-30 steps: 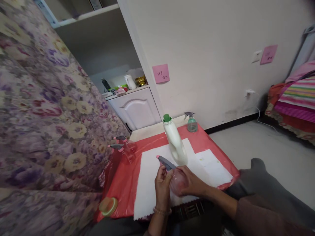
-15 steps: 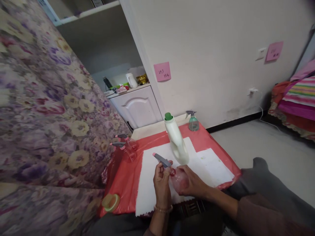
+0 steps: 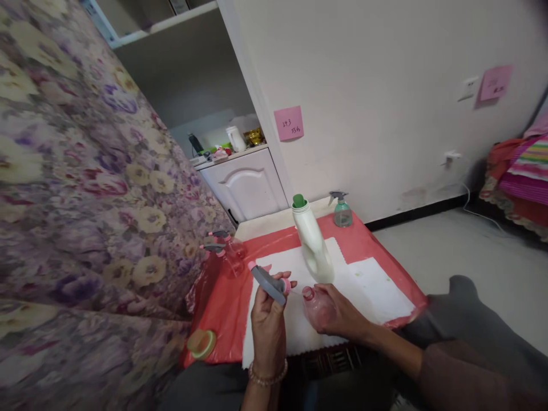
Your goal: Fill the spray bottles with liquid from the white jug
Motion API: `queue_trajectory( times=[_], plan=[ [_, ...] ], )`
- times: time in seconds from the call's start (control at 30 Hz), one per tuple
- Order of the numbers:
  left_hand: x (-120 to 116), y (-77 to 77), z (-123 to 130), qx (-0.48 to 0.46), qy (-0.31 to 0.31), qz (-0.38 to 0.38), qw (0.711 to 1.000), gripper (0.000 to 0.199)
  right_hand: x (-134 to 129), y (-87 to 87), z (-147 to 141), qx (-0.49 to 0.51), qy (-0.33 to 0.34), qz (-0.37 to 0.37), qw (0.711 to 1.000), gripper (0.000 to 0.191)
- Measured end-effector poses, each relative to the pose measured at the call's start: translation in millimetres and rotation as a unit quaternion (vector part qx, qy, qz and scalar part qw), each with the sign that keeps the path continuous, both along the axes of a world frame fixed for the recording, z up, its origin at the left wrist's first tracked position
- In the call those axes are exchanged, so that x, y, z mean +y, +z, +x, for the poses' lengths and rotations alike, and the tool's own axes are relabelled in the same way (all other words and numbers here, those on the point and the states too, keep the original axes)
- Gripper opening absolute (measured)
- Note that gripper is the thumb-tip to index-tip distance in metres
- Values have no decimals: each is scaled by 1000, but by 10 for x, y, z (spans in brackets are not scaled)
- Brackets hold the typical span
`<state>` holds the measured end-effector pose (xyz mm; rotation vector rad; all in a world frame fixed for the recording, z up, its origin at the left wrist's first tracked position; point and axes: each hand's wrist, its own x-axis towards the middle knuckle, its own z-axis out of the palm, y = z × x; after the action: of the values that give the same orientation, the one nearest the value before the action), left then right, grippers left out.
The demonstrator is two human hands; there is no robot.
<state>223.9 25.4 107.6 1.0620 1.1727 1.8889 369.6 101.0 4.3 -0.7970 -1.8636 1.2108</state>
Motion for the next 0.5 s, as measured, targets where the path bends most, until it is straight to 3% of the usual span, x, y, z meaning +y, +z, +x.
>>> queue_trajectory(
  times=[0.3,0.5],
  plan=[
    [-92,33,69,24,-54,38,998,26,69,-303,45,11,33,-14,999,81],
    [-303,225,22,67,-61,78,993,29,90,-378,71,1,34,-12,999,79]
  ],
)
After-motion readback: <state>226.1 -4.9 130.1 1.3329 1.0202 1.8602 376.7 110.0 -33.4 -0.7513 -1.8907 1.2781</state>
